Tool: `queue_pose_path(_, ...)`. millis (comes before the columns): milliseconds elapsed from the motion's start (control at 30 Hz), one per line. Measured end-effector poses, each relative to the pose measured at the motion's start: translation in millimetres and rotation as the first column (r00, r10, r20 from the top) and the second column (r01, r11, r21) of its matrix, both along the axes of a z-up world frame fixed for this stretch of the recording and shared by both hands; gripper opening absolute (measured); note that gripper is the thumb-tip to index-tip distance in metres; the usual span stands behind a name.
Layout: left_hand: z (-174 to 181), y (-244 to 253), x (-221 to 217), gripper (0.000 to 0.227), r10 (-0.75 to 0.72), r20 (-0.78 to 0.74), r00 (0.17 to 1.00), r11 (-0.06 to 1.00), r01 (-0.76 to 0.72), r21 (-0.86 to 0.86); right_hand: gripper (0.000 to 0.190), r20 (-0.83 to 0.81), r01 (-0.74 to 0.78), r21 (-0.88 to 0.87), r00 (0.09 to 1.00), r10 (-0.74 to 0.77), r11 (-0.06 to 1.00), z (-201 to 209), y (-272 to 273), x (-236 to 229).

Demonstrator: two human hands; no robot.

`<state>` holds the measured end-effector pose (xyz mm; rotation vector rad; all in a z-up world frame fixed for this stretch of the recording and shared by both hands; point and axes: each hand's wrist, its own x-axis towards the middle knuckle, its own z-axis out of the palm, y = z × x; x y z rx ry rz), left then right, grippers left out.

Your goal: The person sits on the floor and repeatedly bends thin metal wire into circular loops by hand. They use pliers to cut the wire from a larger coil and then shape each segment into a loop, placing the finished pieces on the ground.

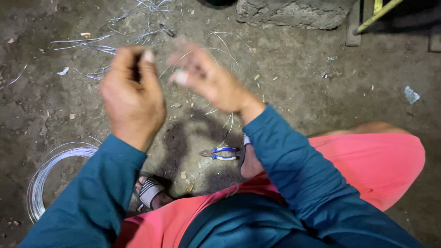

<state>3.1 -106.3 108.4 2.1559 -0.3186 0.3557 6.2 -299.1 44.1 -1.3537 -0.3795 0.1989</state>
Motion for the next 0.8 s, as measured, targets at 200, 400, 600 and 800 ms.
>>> queue_pose_path(200, -16.3, 64.6, 29.9, 0.005, -0.019, -0.006, 1.000, 0.909, 0.015, -0.417, 0.030, 0.084, -0.282, -0.207, 0.949, 0.304, 0.937, -20.5, 92.7, -53.8)
queue_pose_path(400, -11.1, 129.7, 57.8, 0.005, 0.172, -0.184, 0.968, 0.866, -0.237, -0.440, 0.018, 0.421, 0.133, -0.495, 0.901, 0.104, 0.859, -29.6, 107.7, -74.5)
queue_pose_path(600, -16.9, 155.8, 90.9, 0.004, 0.128, -0.173, 0.977, 0.859, -0.196, -0.474, 0.029, 0.454, 0.254, -0.706, 0.879, 0.147, 0.661, -61.8, 50.5, -89.8)
queue_pose_path(800, -29.4, 175.1, 108.6, 0.005, 0.077, -0.173, 0.982, 0.860, -0.153, -0.486, 0.032, 0.381, 0.302, -0.910, 0.878, 0.289, 0.284, -72.7, 1.5, -116.2)
